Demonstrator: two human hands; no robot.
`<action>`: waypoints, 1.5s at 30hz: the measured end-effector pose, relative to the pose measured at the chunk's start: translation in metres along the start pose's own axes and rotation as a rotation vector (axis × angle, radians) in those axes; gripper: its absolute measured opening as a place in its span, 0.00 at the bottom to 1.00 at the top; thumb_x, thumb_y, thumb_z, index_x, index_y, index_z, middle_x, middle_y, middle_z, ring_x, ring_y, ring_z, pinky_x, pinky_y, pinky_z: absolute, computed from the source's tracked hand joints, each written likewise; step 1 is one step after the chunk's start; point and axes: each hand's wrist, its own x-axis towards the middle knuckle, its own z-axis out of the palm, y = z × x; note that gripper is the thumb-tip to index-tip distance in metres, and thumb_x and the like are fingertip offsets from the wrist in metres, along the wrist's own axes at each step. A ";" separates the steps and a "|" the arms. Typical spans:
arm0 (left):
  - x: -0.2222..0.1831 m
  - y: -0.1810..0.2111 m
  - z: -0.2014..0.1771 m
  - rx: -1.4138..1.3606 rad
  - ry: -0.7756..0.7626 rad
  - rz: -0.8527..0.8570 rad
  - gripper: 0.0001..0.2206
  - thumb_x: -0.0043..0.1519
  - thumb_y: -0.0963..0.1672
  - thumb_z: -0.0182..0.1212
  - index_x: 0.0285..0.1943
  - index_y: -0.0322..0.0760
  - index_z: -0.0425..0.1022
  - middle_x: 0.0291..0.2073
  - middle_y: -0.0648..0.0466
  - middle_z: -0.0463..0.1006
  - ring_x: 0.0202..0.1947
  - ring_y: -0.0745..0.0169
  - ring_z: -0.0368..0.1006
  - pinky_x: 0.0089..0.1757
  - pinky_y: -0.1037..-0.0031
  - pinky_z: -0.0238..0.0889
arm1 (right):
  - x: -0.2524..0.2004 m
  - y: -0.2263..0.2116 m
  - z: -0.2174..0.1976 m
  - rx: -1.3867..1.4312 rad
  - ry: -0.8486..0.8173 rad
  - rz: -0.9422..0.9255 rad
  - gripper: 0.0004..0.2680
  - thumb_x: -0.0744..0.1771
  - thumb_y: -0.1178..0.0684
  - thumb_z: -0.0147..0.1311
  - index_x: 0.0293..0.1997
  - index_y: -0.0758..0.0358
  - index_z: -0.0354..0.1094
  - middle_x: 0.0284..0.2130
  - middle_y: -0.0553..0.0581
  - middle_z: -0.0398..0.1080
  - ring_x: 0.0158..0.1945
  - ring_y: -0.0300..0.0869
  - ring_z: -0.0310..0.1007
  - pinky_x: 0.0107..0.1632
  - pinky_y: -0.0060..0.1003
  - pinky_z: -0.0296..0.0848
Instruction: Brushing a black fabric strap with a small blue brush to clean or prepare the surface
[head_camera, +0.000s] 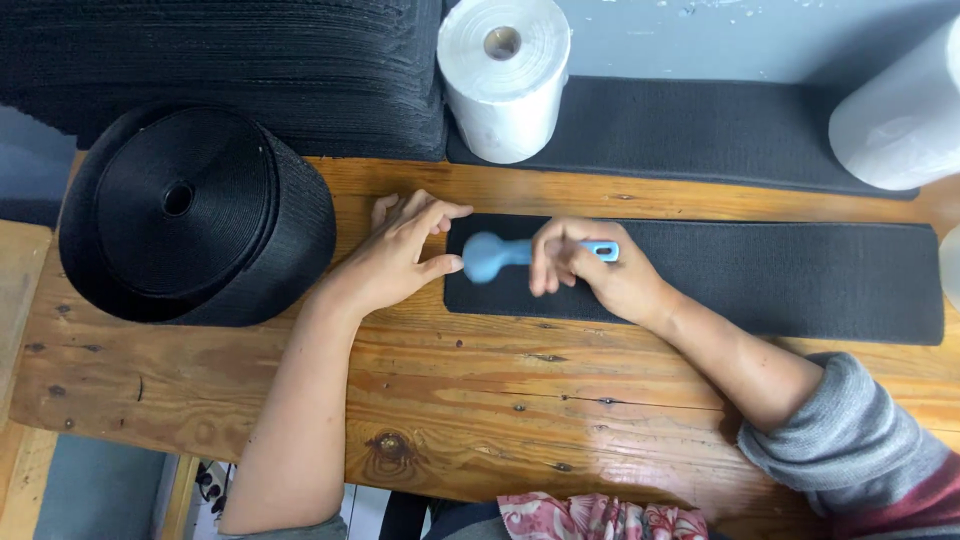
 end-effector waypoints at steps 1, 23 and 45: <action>0.000 -0.001 0.001 0.003 0.002 -0.003 0.24 0.61 0.46 0.67 0.66 0.36 0.66 0.46 0.48 0.68 0.55 0.48 0.68 0.65 0.50 0.34 | 0.002 0.003 -0.003 0.002 -0.003 -0.002 0.08 0.65 0.60 0.43 0.34 0.68 0.72 0.22 0.63 0.75 0.26 0.41 0.73 0.29 0.29 0.69; 0.004 -0.010 0.004 -0.017 0.043 0.040 0.21 0.60 0.45 0.68 0.61 0.37 0.68 0.40 0.52 0.69 0.49 0.53 0.69 0.63 0.46 0.39 | 0.000 0.001 -0.036 -0.054 -0.106 0.027 0.09 0.68 0.55 0.47 0.32 0.66 0.73 0.23 0.62 0.77 0.27 0.41 0.75 0.29 0.31 0.76; 0.003 -0.010 0.006 0.032 0.061 0.056 0.20 0.59 0.44 0.69 0.58 0.37 0.68 0.39 0.53 0.69 0.47 0.53 0.70 0.61 0.47 0.45 | -0.022 -0.008 -0.036 -0.161 0.012 0.024 0.08 0.68 0.54 0.50 0.37 0.66 0.75 0.29 0.61 0.78 0.31 0.42 0.76 0.36 0.35 0.77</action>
